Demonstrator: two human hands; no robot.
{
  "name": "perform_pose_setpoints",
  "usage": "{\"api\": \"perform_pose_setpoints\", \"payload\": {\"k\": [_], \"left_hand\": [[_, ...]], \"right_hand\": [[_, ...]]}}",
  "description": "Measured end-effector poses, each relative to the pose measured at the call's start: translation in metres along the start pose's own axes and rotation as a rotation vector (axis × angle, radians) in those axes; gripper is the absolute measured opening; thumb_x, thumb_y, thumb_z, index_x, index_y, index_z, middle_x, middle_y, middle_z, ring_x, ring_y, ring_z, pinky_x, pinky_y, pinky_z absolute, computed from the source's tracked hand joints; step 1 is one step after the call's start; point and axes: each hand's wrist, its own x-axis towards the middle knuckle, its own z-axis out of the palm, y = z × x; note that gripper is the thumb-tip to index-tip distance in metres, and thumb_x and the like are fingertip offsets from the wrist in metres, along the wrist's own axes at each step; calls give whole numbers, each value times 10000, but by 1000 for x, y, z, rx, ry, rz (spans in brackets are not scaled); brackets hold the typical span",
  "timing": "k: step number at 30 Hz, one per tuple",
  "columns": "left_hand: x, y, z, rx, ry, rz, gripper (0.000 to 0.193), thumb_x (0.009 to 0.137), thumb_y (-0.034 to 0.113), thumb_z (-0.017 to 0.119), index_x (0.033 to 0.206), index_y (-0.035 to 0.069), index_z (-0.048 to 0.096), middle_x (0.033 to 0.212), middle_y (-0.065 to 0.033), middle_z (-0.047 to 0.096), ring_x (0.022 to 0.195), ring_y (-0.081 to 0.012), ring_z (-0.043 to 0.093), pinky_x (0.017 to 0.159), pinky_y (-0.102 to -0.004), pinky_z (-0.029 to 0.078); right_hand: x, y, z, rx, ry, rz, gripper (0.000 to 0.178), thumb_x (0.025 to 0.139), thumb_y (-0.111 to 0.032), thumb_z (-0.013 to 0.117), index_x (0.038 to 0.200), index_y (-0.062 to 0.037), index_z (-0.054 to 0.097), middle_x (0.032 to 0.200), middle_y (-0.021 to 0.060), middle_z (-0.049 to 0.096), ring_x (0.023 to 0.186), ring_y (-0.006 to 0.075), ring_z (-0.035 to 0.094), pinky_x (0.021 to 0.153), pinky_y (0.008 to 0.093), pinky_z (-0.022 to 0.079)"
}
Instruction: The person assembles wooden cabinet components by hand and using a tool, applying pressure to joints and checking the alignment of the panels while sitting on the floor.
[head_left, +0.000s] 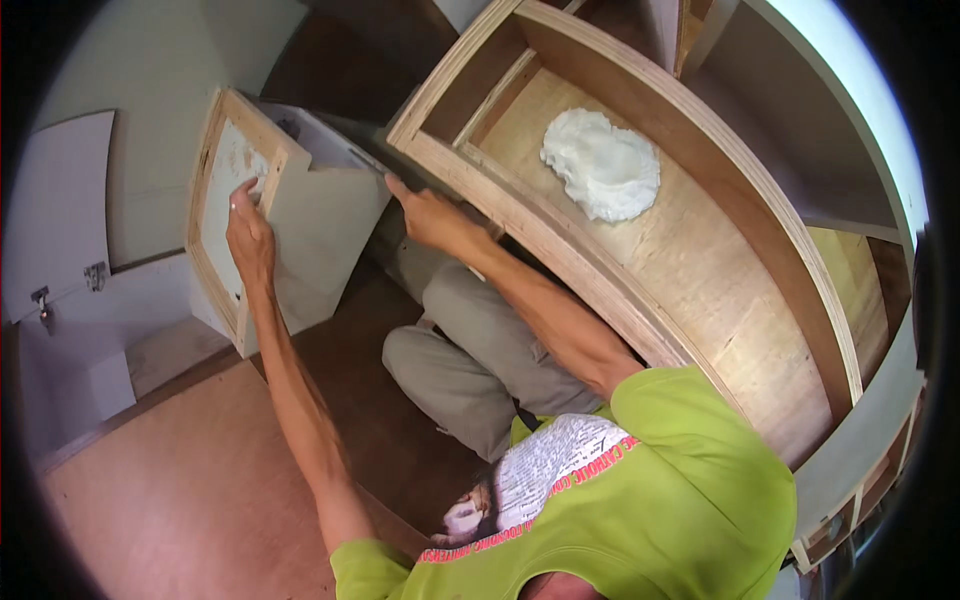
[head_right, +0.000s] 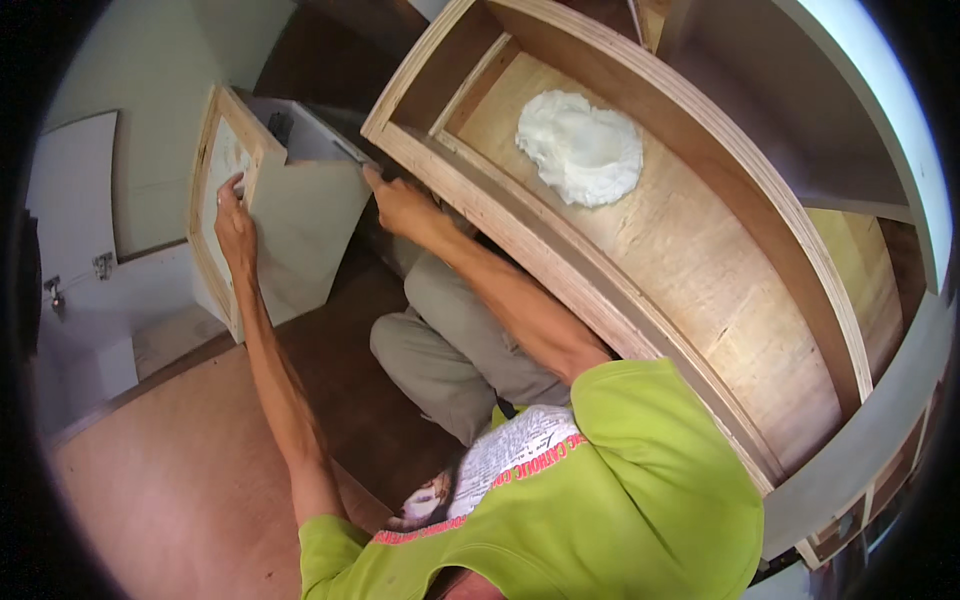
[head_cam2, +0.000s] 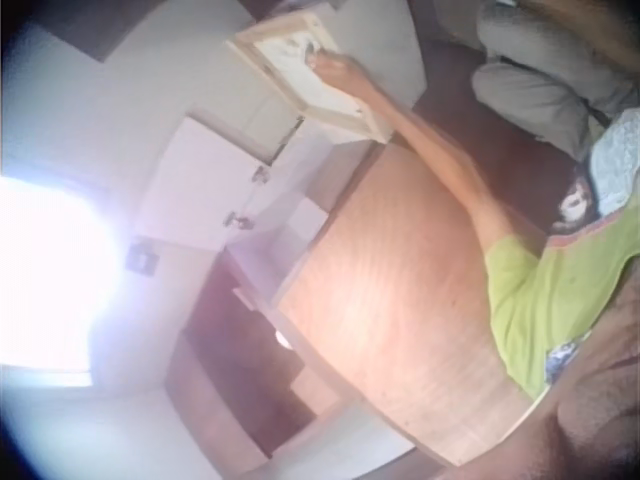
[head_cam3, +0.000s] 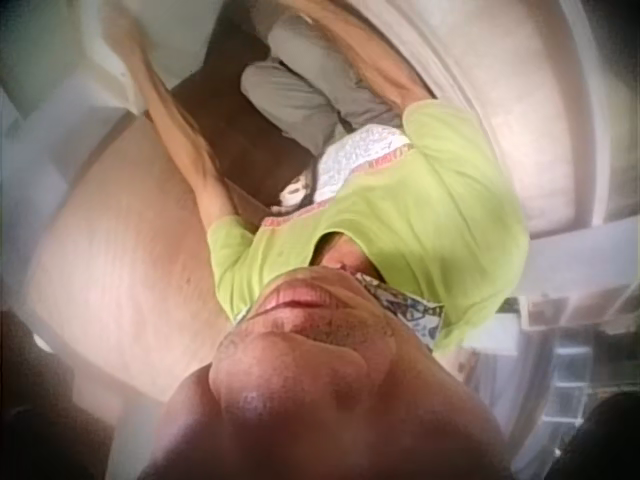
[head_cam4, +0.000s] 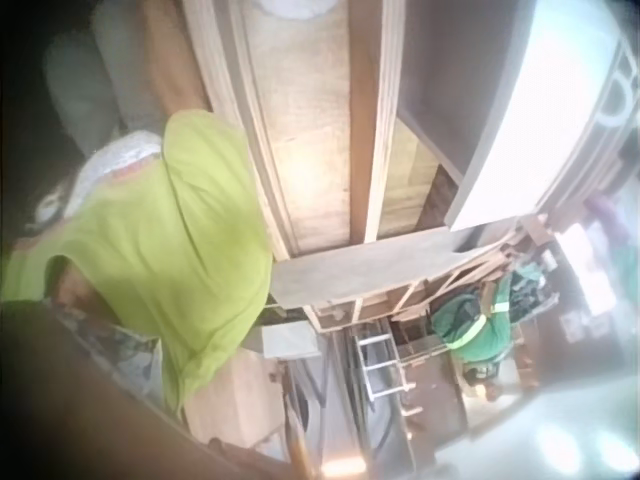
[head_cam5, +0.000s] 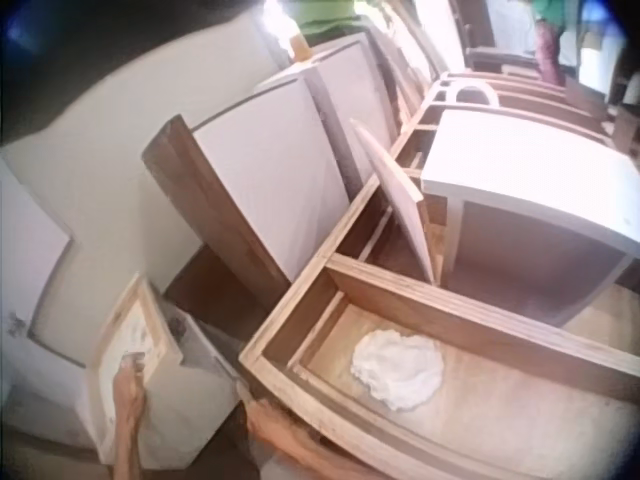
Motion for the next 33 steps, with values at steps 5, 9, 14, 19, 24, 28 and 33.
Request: {"api": "perform_pose_setpoints", "payload": {"k": [5,9,14,19,24,28,33], "left_hand": [[1,8,2,-19,-33,-67,484,1013,341,228,1187,49,573,1045,-200,626,970,-325,591,877,-378,434],[-2,1,-1,-8,-18,-62,493,1015,350,224,1184,51,578,1022,-195,628,946,-323,593,867,-376,437],[-3,10,2,-14,-31,-63,507,1013,358,224,1173,54,597,980,-198,625,924,-308,592,849,-371,438],[-3,-2,4,-40,-8,-141,520,1012,369,223,1176,46,596,975,-201,624,933,-306,589,845,-369,437],[0,0,-1,-3,-13,-67,526,1011,372,223,1174,31,590,995,-203,627,927,-311,588,849,-370,434],[-3,6,0,-53,-33,-56,521,1013,366,225,1170,29,589,1002,-196,630,918,-308,588,844,-372,434],[-8,3,-11,-10,-28,-110,520,1013,367,227,1166,28,591,992,-192,632,909,-305,591,830,-375,435]], "right_hand": [[-23,4,16,22,114,-32,708,797,30,483,1461,-53,250,739,257,623,688,380,634,706,451,488],[-4,17,24,71,108,2,683,815,17,480,1458,-46,258,651,214,543,594,375,540,790,462,490],[6,48,59,72,159,45,669,820,15,463,1455,-48,262,666,242,539,621,399,539,787,500,494],[-10,21,34,53,115,-25,664,825,31,443,1457,-85,273,804,329,610,763,452,622,738,519,489],[10,40,31,17,56,47,664,821,12,450,1455,-55,262,891,275,633,866,413,616,860,500,467],[17,40,33,23,95,81,645,837,-9,446,1455,-67,271,843,243,643,812,422,614,863,494,462],[5,22,31,42,35,0,680,836,-10,460,1474,-100,242,879,252,637,838,439,610,835,502,447]]}}
